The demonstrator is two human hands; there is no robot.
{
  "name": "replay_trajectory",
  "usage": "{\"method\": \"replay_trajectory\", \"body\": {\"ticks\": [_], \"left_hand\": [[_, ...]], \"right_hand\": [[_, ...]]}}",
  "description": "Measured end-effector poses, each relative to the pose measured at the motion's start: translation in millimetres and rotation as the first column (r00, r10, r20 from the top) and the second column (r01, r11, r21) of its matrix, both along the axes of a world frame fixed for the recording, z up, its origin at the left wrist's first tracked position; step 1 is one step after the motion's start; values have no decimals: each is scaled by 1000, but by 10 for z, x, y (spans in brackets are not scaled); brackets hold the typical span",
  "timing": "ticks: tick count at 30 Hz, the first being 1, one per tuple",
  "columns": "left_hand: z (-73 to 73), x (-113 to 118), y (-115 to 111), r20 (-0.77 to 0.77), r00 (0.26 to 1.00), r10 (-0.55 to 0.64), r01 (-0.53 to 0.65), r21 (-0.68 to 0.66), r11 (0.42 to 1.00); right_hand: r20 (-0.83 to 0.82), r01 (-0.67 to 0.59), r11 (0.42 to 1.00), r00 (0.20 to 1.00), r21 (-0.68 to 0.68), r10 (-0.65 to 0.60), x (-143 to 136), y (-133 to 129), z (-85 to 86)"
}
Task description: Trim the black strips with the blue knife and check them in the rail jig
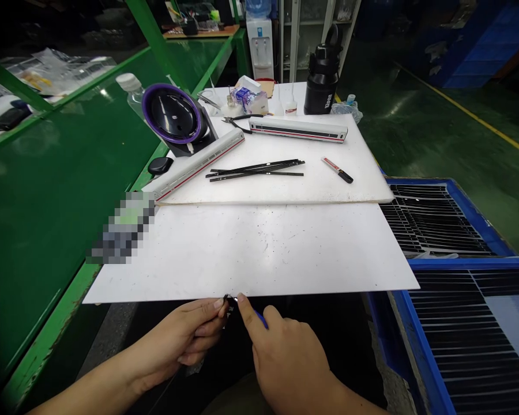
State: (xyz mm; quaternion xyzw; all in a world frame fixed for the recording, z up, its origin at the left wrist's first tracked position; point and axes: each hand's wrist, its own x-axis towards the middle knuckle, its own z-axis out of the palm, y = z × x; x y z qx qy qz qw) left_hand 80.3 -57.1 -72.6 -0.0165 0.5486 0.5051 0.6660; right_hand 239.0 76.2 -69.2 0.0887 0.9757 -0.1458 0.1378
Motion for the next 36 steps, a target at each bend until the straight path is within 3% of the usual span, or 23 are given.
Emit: {"method": "replay_trajectory", "body": {"ticks": [4, 12, 20, 27, 36], "left_hand": [[-6, 6, -2, -2, 1000, -1, 1, 1, 1000], [-3, 3, 3, -5, 1000, -2, 2, -11, 1000], [18, 2, 12, 15, 1000, 6, -5, -4, 1000], [22, -6, 28, 8, 1000, -5, 5, -3, 1000], [63, 34, 8, 33, 999, -2, 2, 14, 1000]], "right_hand": [[21, 54, 994, 998, -93, -52, -26, 40, 56], [46, 52, 989, 998, -137, -46, -28, 45, 83], [-23, -47, 998, 999, 50, 48, 31, 10, -55], [-34, 19, 997, 999, -81, -22, -3, 83, -20], [-360, -49, 995, 933, -89, 13, 102, 61, -265]]}}
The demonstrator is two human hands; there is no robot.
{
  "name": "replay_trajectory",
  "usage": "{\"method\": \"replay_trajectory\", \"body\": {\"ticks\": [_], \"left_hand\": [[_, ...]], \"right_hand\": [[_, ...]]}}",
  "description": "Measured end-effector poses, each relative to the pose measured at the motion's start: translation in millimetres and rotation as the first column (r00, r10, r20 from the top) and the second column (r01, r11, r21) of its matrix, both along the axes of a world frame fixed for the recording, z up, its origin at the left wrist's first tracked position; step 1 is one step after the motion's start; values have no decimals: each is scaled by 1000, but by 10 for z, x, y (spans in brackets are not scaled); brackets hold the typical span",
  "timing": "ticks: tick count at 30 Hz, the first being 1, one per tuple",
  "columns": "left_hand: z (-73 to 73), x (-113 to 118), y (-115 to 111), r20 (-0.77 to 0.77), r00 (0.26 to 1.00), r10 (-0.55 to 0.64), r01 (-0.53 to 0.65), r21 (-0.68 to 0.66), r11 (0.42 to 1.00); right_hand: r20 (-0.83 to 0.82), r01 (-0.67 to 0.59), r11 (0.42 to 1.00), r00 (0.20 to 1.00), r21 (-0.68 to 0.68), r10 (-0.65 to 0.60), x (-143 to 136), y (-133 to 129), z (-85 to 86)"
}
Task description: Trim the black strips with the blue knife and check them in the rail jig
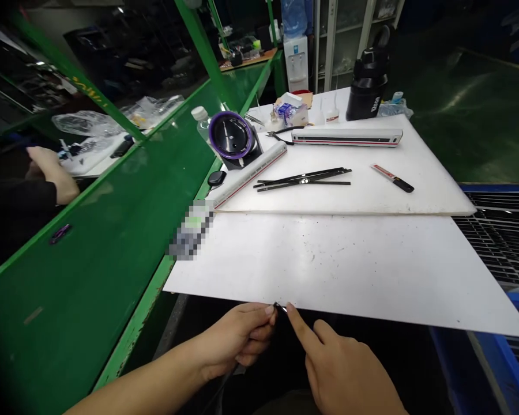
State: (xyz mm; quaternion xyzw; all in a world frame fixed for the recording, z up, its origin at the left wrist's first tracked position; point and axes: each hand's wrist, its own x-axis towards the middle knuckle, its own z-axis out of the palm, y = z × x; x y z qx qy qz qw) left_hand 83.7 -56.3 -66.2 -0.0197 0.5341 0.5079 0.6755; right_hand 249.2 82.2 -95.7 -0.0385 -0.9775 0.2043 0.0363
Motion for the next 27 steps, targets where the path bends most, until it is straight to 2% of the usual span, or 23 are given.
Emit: {"method": "replay_trajectory", "body": {"ticks": [5, 7, 9, 12, 14, 17, 20, 23, 27], "left_hand": [[-22, -8, -30, -9, 1000, -4, 4, 1, 1000], [-5, -8, -45, -15, 1000, -21, 21, 2, 1000], [31, -2, -62, -35, 998, -59, 59, 7, 998], [75, 11, -82, -117, 981, -156, 163, 51, 985], [67, 15, -85, -148, 974, -172, 181, 51, 982], [6, 1, -78, -94, 990, -103, 105, 16, 994], [-53, -31, -73, -17, 999, -43, 43, -14, 999], [-78, -57, -71, 34, 999, -1, 3, -58, 998], [-85, -38, -62, 14, 1000, 21, -21, -32, 999]], "right_hand": [[-56, -25, 992, 998, 123, 32, 3, -56, -36], [-60, -14, 991, 998, 133, 22, 14, -33, -37], [-58, -8, 996, 998, 87, 13, 28, 30, -20], [-65, 23, 997, 998, -72, -28, 43, 160, 53], [-64, 69, 985, 995, -158, -80, 41, 227, 115], [-33, 98, 974, 994, -206, -107, 22, 249, 168], [49, 74, 969, 997, -234, -65, 1, 194, 155], [107, 63, 975, 993, -214, -40, -8, 129, 117], [136, 38, 984, 991, -172, -14, -15, 91, 91]]}}
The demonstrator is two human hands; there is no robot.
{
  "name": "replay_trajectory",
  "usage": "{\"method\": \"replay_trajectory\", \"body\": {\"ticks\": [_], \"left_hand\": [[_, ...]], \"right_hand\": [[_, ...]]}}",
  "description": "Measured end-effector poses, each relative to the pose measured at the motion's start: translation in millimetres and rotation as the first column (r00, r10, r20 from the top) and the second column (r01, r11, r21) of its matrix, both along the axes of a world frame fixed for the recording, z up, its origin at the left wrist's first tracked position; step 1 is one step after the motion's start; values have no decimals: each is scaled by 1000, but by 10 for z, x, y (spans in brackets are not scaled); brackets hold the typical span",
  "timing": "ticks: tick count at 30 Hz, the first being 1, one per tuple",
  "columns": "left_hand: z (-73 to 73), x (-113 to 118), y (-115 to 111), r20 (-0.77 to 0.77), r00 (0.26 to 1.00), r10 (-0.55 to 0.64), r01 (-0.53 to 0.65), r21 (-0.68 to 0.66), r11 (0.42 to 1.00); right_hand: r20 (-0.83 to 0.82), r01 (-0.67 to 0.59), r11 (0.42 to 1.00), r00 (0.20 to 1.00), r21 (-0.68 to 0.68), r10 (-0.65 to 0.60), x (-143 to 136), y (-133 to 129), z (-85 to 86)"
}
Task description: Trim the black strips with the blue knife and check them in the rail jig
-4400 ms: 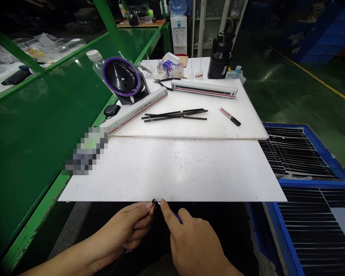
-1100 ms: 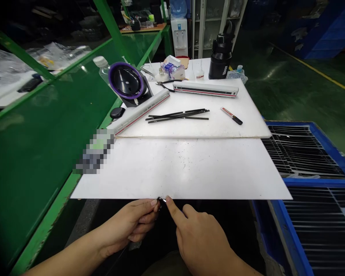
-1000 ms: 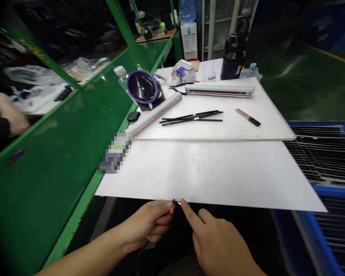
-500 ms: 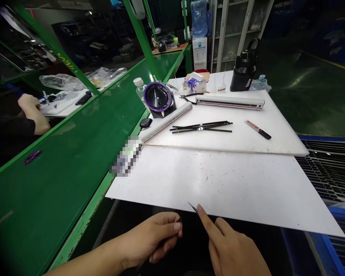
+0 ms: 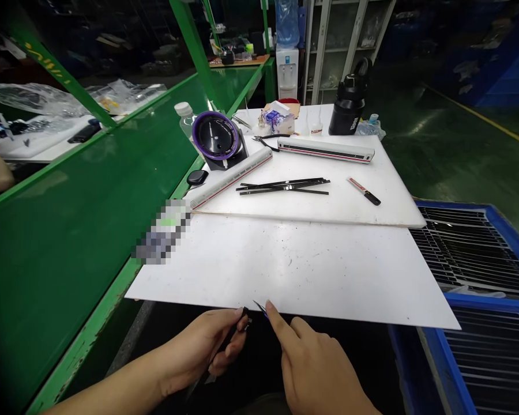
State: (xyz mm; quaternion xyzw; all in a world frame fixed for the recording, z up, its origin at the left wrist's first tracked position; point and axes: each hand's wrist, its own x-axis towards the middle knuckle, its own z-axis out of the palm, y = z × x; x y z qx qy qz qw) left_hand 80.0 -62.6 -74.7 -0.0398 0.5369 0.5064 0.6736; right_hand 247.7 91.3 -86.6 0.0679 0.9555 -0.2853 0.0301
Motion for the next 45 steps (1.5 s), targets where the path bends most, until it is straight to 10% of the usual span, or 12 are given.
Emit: {"method": "replay_trajectory", "body": {"ticks": [45], "left_hand": [[-11, 149, 50, -127, 991, 43, -43, 2, 999]], "right_hand": [[204, -78, 979, 978, 191, 39, -90, -87, 137]]}}
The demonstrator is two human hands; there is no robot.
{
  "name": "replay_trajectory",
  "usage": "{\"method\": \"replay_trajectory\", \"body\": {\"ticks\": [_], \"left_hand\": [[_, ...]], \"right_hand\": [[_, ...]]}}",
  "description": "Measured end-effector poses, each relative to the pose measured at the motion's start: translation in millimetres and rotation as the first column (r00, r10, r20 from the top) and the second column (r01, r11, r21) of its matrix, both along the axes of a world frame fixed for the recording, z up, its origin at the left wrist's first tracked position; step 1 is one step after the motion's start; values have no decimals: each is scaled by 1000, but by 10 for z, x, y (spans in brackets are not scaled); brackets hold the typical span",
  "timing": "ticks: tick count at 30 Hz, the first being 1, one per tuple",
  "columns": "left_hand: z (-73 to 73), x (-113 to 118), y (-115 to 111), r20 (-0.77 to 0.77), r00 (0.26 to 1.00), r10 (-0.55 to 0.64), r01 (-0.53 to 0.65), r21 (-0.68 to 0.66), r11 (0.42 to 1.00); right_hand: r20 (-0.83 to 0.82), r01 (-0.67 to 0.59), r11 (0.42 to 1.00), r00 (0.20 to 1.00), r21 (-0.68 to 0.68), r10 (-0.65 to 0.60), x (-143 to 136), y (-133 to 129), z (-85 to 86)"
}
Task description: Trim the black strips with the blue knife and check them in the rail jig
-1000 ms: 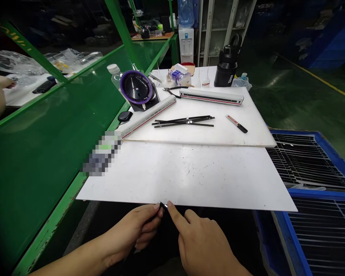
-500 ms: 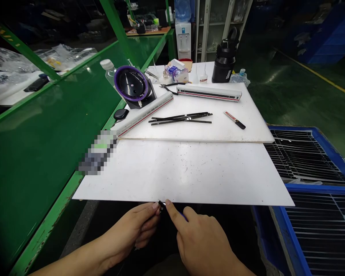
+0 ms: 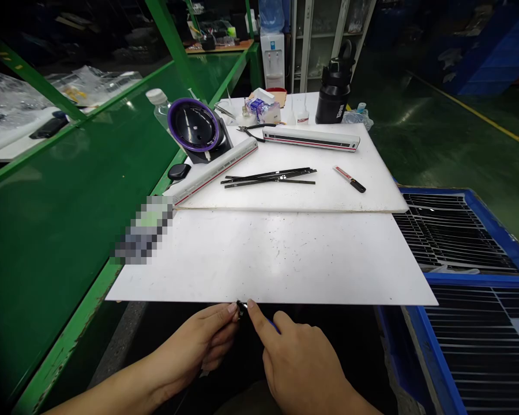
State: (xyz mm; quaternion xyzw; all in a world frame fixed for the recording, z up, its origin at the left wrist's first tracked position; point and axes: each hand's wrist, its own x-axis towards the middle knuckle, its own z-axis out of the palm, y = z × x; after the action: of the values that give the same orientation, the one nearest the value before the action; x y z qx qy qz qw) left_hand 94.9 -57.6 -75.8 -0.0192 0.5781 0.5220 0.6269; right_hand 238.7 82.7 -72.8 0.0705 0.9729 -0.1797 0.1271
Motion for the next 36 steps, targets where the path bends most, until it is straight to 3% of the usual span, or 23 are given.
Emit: {"method": "replay_trajectory", "body": {"ticks": [9, 16, 28, 36], "left_hand": [[11, 14, 23, -29, 1000, 2, -2, -7, 1000], [-8, 4, 15, -29, 1000, -2, 2, 3, 1000], [-18, -2, 15, -26, 1000, -2, 2, 13, 1000], [8, -29, 19, -20, 1000, -13, 14, 22, 1000]], "right_hand": [[-6, -48, 993, 999, 107, 49, 40, -32, -27], [-17, 25, 1000, 1000, -16, -26, 2, -18, 32], [6, 2, 997, 1000, 75, -2, 16, -61, -26], [30, 41, 999, 999, 15, -42, -7, -50, 57]]}}
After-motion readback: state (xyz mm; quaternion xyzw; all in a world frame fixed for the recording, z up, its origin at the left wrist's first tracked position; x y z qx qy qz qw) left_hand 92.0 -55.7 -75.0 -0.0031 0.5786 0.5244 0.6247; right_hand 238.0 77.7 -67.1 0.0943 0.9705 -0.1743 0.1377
